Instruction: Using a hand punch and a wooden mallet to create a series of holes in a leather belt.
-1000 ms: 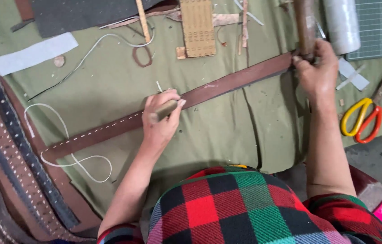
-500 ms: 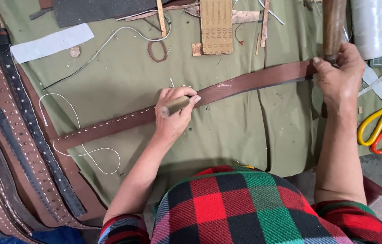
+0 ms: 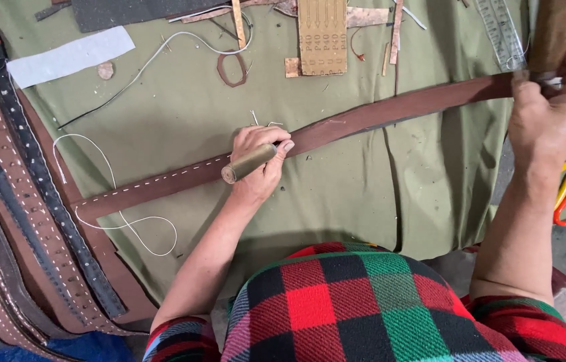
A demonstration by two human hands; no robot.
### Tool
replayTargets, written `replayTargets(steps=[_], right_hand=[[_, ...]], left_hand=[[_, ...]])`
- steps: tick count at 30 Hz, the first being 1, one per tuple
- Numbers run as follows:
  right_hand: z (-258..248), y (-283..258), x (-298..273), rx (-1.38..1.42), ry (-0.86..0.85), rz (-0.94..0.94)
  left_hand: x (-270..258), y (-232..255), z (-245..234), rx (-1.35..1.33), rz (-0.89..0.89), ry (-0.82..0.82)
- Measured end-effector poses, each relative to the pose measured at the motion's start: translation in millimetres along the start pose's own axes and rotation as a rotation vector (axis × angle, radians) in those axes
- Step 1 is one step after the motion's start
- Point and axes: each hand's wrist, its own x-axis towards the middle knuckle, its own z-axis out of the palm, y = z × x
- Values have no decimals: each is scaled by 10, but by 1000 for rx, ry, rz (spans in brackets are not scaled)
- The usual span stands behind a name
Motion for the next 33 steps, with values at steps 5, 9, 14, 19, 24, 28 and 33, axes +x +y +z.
replayTargets(steps=[5,9,14,19,24,28,33], right_hand=[[-123,-28,-5,173,5,162],[-187,-90,-32,51,-42,216],[-16,271,-18,-110,-73,182],[137,312,-1,-137,-114,145],[284,442,-25,-111,-114,150],[359,506,-72,-167,-140,222],[353,528,-57,-132,-151,226]], left_hand=[[48,36,-28,-67,55,3],[-29,-54,38,-52,33,6],[-113,-190,149,54,53,52],[-93,-183,139,42,86,80],[80,-15,-7,-219,60,14],[-53,-114,64,-355,-143,193],[-85,-185,88,-413,-265,354]])
